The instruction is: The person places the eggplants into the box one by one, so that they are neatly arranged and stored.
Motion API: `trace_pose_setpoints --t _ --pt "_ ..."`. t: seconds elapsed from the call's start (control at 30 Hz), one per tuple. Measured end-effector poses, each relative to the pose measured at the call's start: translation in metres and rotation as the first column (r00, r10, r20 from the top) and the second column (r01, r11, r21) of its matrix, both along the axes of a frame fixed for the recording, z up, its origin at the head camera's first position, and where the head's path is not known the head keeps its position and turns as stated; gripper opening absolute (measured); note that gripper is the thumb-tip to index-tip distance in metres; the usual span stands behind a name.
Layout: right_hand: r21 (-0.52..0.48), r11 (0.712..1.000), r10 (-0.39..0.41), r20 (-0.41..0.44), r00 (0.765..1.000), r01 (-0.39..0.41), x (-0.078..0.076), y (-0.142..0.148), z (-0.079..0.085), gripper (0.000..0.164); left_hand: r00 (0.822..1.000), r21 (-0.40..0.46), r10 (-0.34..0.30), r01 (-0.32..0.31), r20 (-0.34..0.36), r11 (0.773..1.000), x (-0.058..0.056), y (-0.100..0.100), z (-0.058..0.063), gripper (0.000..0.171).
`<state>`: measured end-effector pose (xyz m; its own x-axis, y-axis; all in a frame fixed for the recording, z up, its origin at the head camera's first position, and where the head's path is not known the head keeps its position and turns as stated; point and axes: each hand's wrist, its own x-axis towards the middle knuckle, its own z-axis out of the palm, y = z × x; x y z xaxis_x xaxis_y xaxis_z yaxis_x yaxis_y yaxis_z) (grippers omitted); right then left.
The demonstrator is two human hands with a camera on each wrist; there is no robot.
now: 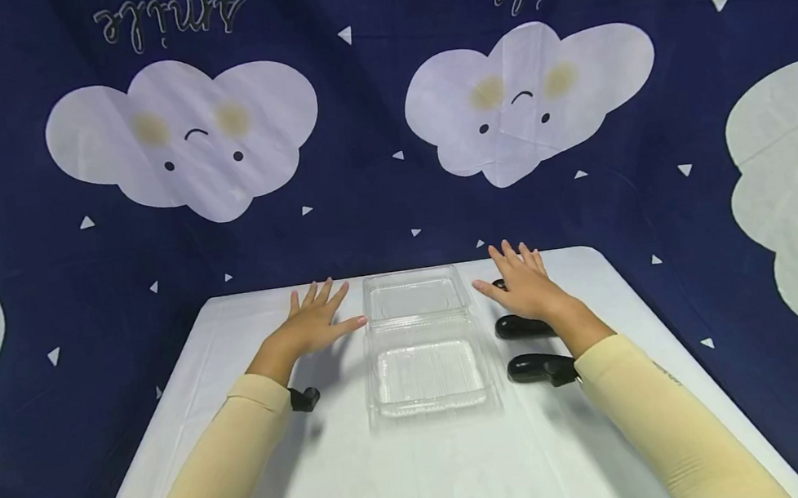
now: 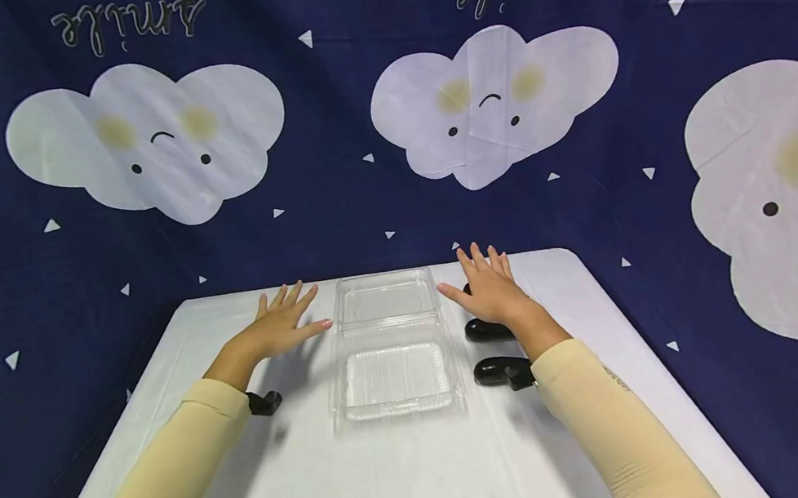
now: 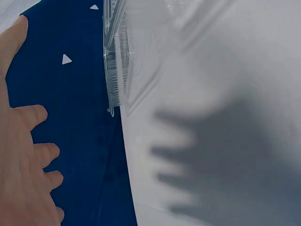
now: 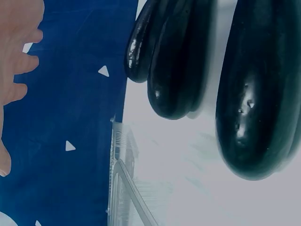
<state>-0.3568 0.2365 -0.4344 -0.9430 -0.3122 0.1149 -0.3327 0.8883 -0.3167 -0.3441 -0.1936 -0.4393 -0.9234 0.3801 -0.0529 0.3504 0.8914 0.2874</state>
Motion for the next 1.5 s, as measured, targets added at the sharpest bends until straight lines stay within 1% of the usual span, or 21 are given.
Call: trace_pose_setpoints --t 0.1,0.17,0.23,0.27,0.3,0.33,0.4,0.47,0.53,0.6,0.67,0.7,0.8,0.9,0.97,1.03,1.1,1.13,1.27,1.4,1.5 --pt "-0.003 1.0 -0.001 -0.004 1.0 0.001 0.001 0.002 -0.001 0.1 1.0 0.069 -0.004 0.004 -0.009 0.998 -0.001 0.0 -0.006 0.101" --pt "-0.012 1.0 -0.001 -0.006 1.0 0.001 0.003 0.006 -0.002 0.1 1.0 0.169 0.005 -0.006 0.001 0.986 0.0 0.002 -0.014 0.098" --pt "-0.03 1.0 0.003 -0.017 1.0 -0.003 0.007 0.01 -0.005 0.1 0.998 0.319 0.035 -0.049 0.051 0.946 0.005 0.006 -0.022 0.094" --pt "-0.039 0.999 0.005 -0.023 1.0 -0.006 0.01 0.014 -0.006 0.099 0.994 0.409 0.058 -0.092 0.094 0.908 0.01 0.009 -0.027 0.092" --pt "-0.049 0.999 0.007 -0.034 0.999 -0.008 0.014 0.018 -0.008 0.098 0.987 0.496 0.084 -0.142 0.139 0.857 0.015 0.011 -0.032 0.091" --pt "-0.066 0.998 0.01 -0.044 0.999 -0.013 0.018 0.022 -0.01 0.097 0.977 0.583 0.105 -0.195 0.185 0.789 0.021 0.014 -0.038 0.09" --pt "-0.112 0.993 0.015 -0.081 0.997 -0.025 0.028 0.032 -0.016 0.093 0.954 0.732 0.12 -0.289 0.275 0.616 0.036 0.019 -0.048 0.087" --pt "-0.173 0.985 0.006 -0.13 0.991 -0.029 0.04 0.043 -0.022 0.087 0.935 0.828 0.106 -0.349 0.338 0.439 0.052 0.024 -0.059 0.083" --pt "-0.243 0.969 -0.015 -0.197 0.98 -0.034 0.053 0.056 -0.03 0.08 0.926 0.88 0.071 -0.376 0.372 0.292 0.067 0.028 -0.069 0.078" --pt "-0.312 0.949 -0.048 -0.272 0.961 -0.041 0.066 0.068 -0.038 0.071 0.923 0.905 0.027 -0.381 0.383 0.191 0.08 0.033 -0.076 0.073" --pt "-0.368 0.929 -0.086 -0.333 0.939 -0.045 0.078 0.079 -0.047 0.062 0.927 0.919 -0.003 -0.372 0.375 0.127 0.09 0.039 -0.083 0.068" --pt "-0.39 0.919 -0.101 -0.354 0.93 -0.048 0.083 0.083 -0.051 0.058 0.928 0.924 -0.015 -0.368 0.372 0.105 0.094 0.041 -0.086 0.067" --pt "-0.429 0.902 -0.14 -0.381 0.914 -0.041 0.097 0.095 -0.065 0.048 0.934 0.931 -0.037 -0.352 0.356 0.093 0.102 0.047 -0.094 0.066" --pt "-0.488 0.87 -0.128 -0.357 0.925 -0.069 0.109 0.104 -0.079 0.04 0.935 0.932 -0.04 -0.348 0.353 0.098 0.104 0.051 -0.1 0.065" --pt "-0.556 0.823 -0.088 -0.327 0.941 -0.116 0.116 0.11 -0.089 0.035 0.935 0.933 -0.045 -0.347 0.353 0.096 0.104 0.053 -0.103 0.064" --pt "-0.635 0.756 -0.04 -0.286 0.957 -0.158 0.122 0.116 -0.098 0.035 0.934 0.934 -0.061 -0.348 0.353 0.081 0.104 0.054 -0.106 0.063" --pt "-0.695 0.699 -0.004 -0.238 0.971 -0.167 0.128 0.121 -0.105 0.036 0.933 0.935 -0.072 -0.348 0.353 0.073 0.105 0.054 -0.108 0.062" --pt "-0.716 0.681 0.0 -0.21 0.978 -0.154 0.131 0.124 -0.109 0.036 0.934 0.937 -0.08 -0.342 0.347 0.069 0.105 0.054 -0.109 0.062" --pt "-0.736 0.673 0.003 -0.094 0.996 -0.072 0.135 0.13 -0.119 0.042 0.938 0.941 -0.081 -0.331 0.336 0.065 0.105 0.054 -0.112 0.064" --pt "-0.7 0.715 -0.019 -0.019 1.0 0.001 0.136 0.131 -0.126 0.048 0.941 0.944 -0.091 -0.321 0.327 0.076 0.106 0.053 -0.114 0.069" --pt "-0.671 0.742 -0.034 -0.015 0.999 0.016 0.135 0.132 -0.129 0.049 0.944 0.949 -0.103 -0.305 0.312 0.083 0.107 0.053 -0.116 0.074"
